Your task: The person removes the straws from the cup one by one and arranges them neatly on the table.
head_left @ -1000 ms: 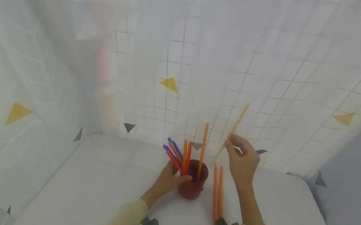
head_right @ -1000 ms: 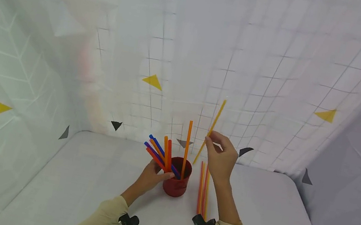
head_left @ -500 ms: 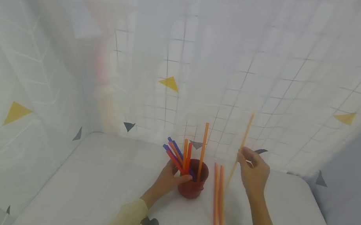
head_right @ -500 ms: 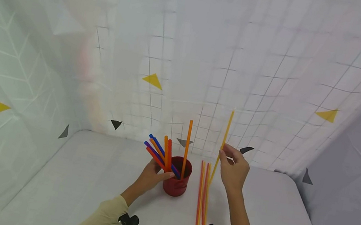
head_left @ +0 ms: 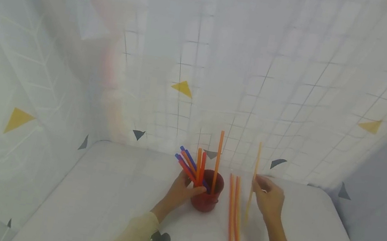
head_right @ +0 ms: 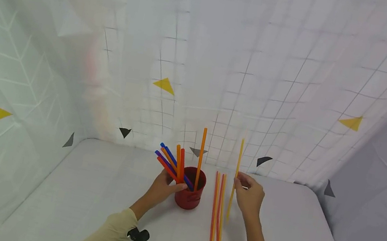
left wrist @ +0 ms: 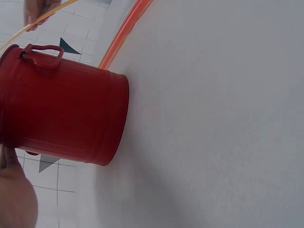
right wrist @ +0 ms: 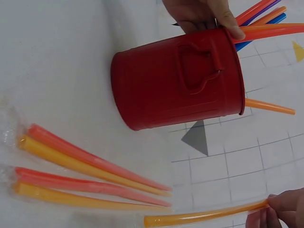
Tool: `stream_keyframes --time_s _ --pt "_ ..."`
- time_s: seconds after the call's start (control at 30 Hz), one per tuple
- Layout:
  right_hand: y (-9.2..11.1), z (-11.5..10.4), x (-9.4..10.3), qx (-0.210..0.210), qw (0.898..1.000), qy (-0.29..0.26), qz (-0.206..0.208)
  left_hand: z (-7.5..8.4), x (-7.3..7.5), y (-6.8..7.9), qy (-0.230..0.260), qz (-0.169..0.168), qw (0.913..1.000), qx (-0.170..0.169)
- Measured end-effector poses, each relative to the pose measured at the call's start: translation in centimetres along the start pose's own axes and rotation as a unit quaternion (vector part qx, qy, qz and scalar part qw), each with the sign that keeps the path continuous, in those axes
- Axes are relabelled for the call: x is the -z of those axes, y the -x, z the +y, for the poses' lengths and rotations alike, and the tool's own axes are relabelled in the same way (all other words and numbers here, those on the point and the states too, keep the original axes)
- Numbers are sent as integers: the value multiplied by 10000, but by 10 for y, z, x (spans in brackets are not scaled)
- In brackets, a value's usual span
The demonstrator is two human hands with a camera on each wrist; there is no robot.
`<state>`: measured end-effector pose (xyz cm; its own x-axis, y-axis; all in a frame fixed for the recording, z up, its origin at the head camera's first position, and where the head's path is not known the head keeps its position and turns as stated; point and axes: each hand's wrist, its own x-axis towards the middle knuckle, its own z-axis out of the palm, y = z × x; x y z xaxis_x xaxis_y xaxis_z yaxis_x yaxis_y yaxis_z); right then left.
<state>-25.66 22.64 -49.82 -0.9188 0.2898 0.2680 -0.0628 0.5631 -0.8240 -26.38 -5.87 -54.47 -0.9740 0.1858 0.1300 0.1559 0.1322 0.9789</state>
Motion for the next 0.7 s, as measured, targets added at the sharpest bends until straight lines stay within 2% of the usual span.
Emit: stream_keyframes --time_s 0.27,0.57,0.7 --pt "5 23 -5 -871 9920 163 -902 2 0 1 55 21 10000 42" --pt "11 44 -11 -1080 9851 444 -1266 -2 -1 0 -66 8 9999 -118" --pt "11 52 -13 -1356 9788 406 -1479 -1 -1 1 -47 -6 9999 -116"
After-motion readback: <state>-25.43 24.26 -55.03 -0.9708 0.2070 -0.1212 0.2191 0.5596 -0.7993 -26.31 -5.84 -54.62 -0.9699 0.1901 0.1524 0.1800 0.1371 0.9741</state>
